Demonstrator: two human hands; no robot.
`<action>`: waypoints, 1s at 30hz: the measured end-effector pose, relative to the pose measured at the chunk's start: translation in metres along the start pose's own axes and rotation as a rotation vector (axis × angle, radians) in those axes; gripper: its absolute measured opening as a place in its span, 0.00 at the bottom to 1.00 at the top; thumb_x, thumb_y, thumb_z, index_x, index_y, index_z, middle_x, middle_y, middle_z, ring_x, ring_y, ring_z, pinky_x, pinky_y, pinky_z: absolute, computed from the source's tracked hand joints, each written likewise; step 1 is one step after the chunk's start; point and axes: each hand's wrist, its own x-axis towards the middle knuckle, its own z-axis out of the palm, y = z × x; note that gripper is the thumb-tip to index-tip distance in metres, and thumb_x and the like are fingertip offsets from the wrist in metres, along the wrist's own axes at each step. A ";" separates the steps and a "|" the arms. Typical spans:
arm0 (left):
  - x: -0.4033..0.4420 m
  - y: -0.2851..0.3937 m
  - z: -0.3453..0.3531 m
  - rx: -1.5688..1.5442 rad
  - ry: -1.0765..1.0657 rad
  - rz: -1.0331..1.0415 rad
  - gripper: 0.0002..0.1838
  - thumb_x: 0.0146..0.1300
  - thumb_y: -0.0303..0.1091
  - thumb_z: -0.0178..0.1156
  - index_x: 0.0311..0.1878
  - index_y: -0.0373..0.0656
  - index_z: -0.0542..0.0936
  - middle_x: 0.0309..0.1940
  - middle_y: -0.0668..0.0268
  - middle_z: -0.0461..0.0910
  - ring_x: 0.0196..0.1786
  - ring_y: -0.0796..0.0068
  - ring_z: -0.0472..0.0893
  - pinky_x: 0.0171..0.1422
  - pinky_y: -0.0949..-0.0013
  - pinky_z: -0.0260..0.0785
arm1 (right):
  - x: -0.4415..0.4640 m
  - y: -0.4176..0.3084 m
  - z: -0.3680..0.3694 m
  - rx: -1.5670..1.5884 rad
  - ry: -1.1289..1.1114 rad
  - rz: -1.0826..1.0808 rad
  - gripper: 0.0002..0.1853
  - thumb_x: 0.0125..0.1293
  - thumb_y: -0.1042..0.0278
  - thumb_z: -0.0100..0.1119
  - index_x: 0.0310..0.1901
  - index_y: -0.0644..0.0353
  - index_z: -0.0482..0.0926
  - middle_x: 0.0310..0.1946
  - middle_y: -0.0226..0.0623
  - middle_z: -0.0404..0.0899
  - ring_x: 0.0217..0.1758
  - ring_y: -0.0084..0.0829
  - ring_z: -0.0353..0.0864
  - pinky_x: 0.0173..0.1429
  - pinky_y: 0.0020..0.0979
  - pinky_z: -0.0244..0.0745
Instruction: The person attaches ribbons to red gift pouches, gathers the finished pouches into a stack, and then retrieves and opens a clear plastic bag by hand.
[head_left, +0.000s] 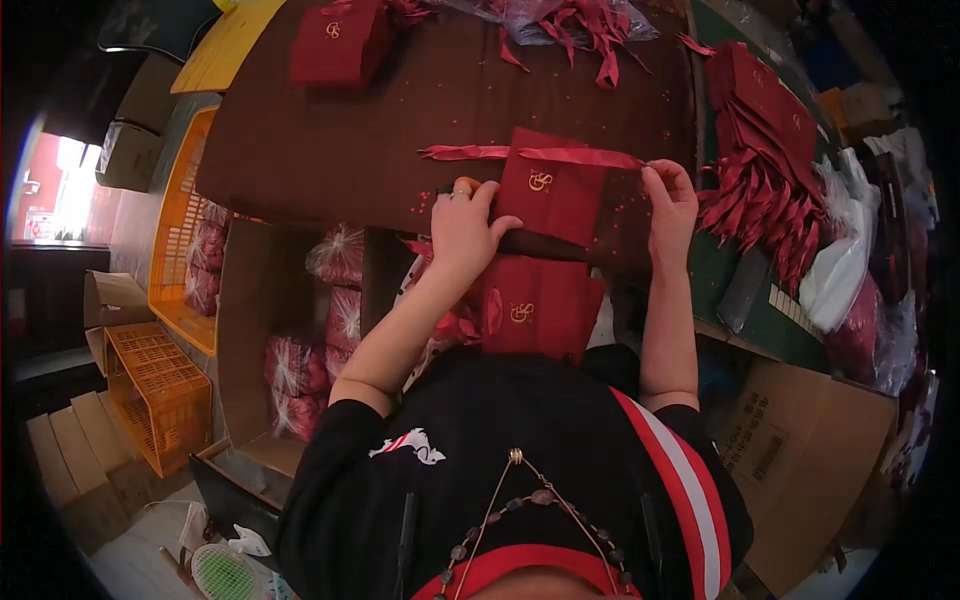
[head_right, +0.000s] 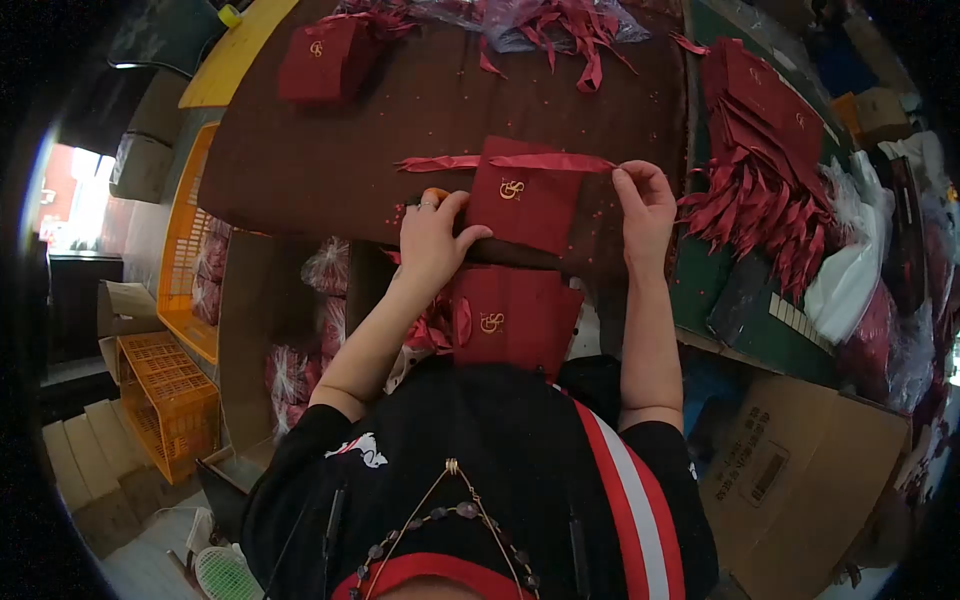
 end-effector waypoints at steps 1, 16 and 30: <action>0.000 0.001 0.000 0.002 -0.001 -0.001 0.30 0.55 0.54 0.73 0.55 0.47 0.80 0.49 0.57 0.77 0.46 0.50 0.78 0.51 0.54 0.72 | -0.001 -0.004 0.009 0.174 0.031 0.007 0.06 0.70 0.75 0.64 0.47 0.60 0.82 0.42 0.25 0.82 0.43 0.16 0.78 0.49 0.20 0.73; 0.004 0.000 0.003 -0.191 -0.006 -0.058 0.25 0.51 0.48 0.76 0.47 0.46 0.78 0.39 0.63 0.79 0.42 0.58 0.78 0.50 0.57 0.67 | -0.034 -0.021 0.096 -0.446 -0.459 -0.504 0.14 0.67 0.80 0.59 0.54 0.61 0.80 0.40 0.38 0.78 0.43 0.32 0.80 0.48 0.30 0.76; 0.003 0.002 0.003 -0.354 0.032 -0.054 0.26 0.51 0.43 0.76 0.52 0.46 0.81 0.41 0.60 0.79 0.44 0.55 0.78 0.51 0.56 0.69 | -0.035 -0.007 0.114 -0.771 -0.541 -0.489 0.15 0.63 0.77 0.63 0.51 0.59 0.74 0.35 0.40 0.81 0.43 0.45 0.81 0.50 0.43 0.74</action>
